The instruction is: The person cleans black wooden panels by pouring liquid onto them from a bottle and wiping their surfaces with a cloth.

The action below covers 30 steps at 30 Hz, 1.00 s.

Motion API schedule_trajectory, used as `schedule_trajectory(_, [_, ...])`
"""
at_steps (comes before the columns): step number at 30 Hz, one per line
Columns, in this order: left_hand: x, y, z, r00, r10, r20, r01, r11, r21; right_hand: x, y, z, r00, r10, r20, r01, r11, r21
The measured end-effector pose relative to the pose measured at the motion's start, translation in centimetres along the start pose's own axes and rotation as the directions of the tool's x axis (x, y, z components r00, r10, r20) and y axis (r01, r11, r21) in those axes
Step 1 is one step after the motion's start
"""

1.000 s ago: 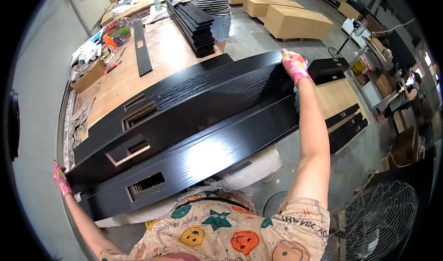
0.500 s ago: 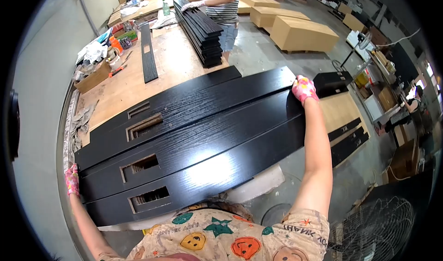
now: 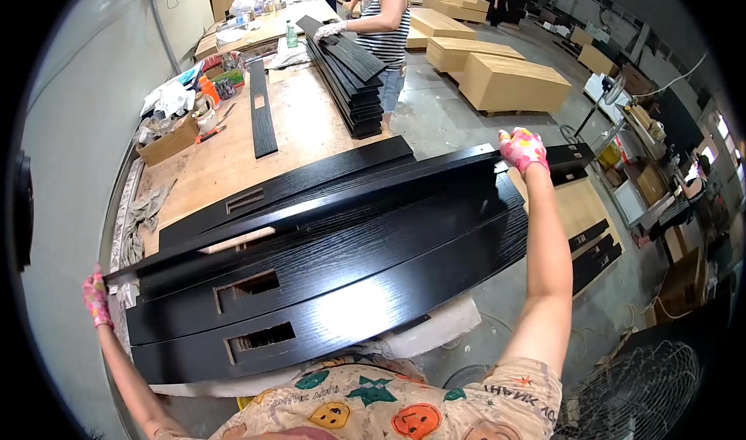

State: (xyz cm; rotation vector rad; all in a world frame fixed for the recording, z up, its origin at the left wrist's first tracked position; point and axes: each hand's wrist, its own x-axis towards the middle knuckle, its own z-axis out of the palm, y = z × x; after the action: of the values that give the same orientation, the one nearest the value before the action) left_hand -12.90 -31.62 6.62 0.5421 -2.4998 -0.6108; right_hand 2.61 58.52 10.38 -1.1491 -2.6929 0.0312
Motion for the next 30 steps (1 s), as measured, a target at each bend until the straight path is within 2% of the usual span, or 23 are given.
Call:
schedule_trajectory(2, [0.5, 0.6, 0.0, 1.0, -0.007, -0.029, 0.008, 1.0, 0.029, 1.0, -0.1, 0.6, 0.994, -0.109, 0.019, 0.11, 0.992, -0.06])
schedule_trajectory(4, [-0.1, 1.5, 1.7, 0.981, 0.193, 0.015, -0.185, 0.911, 0.369, 1.8, -2.3, 2.5, 0.987, -0.158, 0.029, 0.16, 0.984, -0.073])
schedule_trajectory(5, [0.4, 1.6, 3.2, 0.978, 0.201, 0.049, -0.201, 0.867, 0.456, 1.6, -3.6, 2.8, 0.986, -0.162, 0.028, 0.163, 0.986, -0.046])
schedule_trajectory(7, [0.8, 1.6, 5.7, 0.973, 0.098, 0.207, -0.181, 0.885, 0.43, 2.0, -5.0, 4.5, 0.981, -0.176, 0.084, 0.186, 0.973, -0.133])
schedule_trajectory(8, [0.1, 1.9, 6.6, 0.951, 0.205, 0.232, -0.292, 0.842, 0.454, 0.6, -5.9, 3.7, 0.958, -0.221, 0.181, 0.252, 0.953, -0.167])
schedule_trajectory(9, [-0.5, 2.1, 7.4, 0.914, 0.307, 0.265, -0.401, 0.784, 0.474, 0.3, -5.6, 4.0, 0.959, -0.209, 0.191, 0.24, 0.958, -0.159])
schedule_trajectory(10, [-1.4, 3.6, 7.7, 0.883, 0.364, 0.295, -0.459, 0.801, 0.386, 0.0, -5.3, 4.5, 0.967, -0.25, 0.059, 0.253, 0.966, -0.054])
schedule_trajectory(11, [-2.0, 4.8, 7.8, 0.8, 0.494, 0.34, -0.574, 0.794, 0.199, -0.8, -4.9, 4.7, 0.96, -0.268, -0.078, 0.272, 0.961, 0.044])
schedule_trajectory(12, [-2.7, 6.2, 8.3, 0.743, 0.528, 0.411, -0.585, 0.811, 0.016, -1.6, -3.9, 4.1, 0.949, -0.283, -0.137, 0.299, 0.947, 0.117])
schedule_trajectory(13, [-3.7, 7.7, 8.8, 0.676, 0.565, 0.473, -0.561, 0.811, -0.166, -2.9, -3.0, 2.6, 0.936, -0.291, -0.197, 0.327, 0.927, 0.184])
schedule_trajectory(14, [-5.0, 9.4, 9.2, 0.636, 0.534, 0.557, -0.445, 0.844, -0.301, -5.2, -2.1, 1.1, 0.937, -0.273, -0.218, 0.334, 0.884, 0.327])
schedule_trajectory(15, [-6.7, 11.5, 9.5, 0.586, 0.509, 0.63, -0.301, 0.859, -0.414, -8.4, -1.9, 0.2, 0.888, -0.249, -0.387, 0.379, 0.873, 0.308])
schedule_trajectory(16, [-8.8, 14.7, 8.7, 0.502, 0.549, 0.668, -0.334, 0.836, -0.436, -10.9, -1.3, 0.3, 0.838, -0.239, -0.49, 0.449, 0.812, 0.372])
schedule_trajectory(17, [-10.8, 17.2, 8.6, 0.443, 0.63, 0.638, -0.432, 0.774, -0.463, -14.6, -1.7, -0.3, 0.781, -0.278, -0.56, 0.524, 0.779, 0.344])
schedule_trajectory(18, [-12.7, 19.8, 8.4, 0.379, 0.703, 0.601, -0.521, 0.699, -0.489, -17.7, -1.6, 0.3, 0.646, -0.41, -0.644, 0.685, 0.684, 0.252])
schedule_trajectory(20, [-15.5, 23.6, 9.0, 0.294, 0.742, 0.603, -0.625, 0.626, -0.466, -24.7, -3.8, 0.7, 0.679, -0.469, -0.565, 0.732, 0.497, 0.467])
schedule_trajectory(21, [-16.7, 25.4, 9.2, 0.258, 0.751, 0.608, -0.668, 0.593, -0.449, -27.2, -4.7, 2.9, 0.64, -0.517, -0.568, 0.768, 0.442, 0.463])
schedule_trajectory(23, [-18.7, 27.9, 10.5, 0.242, 0.766, 0.595, -0.677, 0.573, -0.462, -31.7, -7.3, 4.4, 0.588, -0.65, -0.482, 0.808, 0.437, 0.395])
schedule_trajectory(24, [-19.7, 28.7, 11.3, 0.25, 0.78, 0.573, -0.685, 0.561, -0.465, -32.2, -8.4, 4.9, 0.597, -0.623, -0.505, 0.802, 0.487, 0.346])
schedule_trajectory(25, [-20.3, 28.7, 13.6, 0.25, 0.846, 0.471, -0.776, 0.466, -0.424, -32.4, -9.2, 5.3, 0.607, -0.594, -0.528, 0.788, 0.539, 0.298])
schedule_trajectory(26, [-21.0, 29.0, 13.7, 0.26, 0.849, 0.461, -0.788, 0.462, -0.406, -32.1, -9.9, 6.1, 0.609, -0.512, -0.606, 0.773, 0.557, 0.305])
schedule_trajectory(28, [-20.9, 29.1, 14.8, 0.273, 0.87, 0.41, -0.811, 0.438, -0.389, -31.6, -10.5, 6.1, 0.62, -0.485, -0.616, 0.766, 0.543, 0.344])
schedule_trajectory(30, [-20.8, 28.9, 14.3, 0.28, 0.852, 0.443, -0.799, 0.463, -0.385, -31.7, -10.5, 6.0, 0.63, -0.512, -0.584, 0.773, 0.49, 0.403])
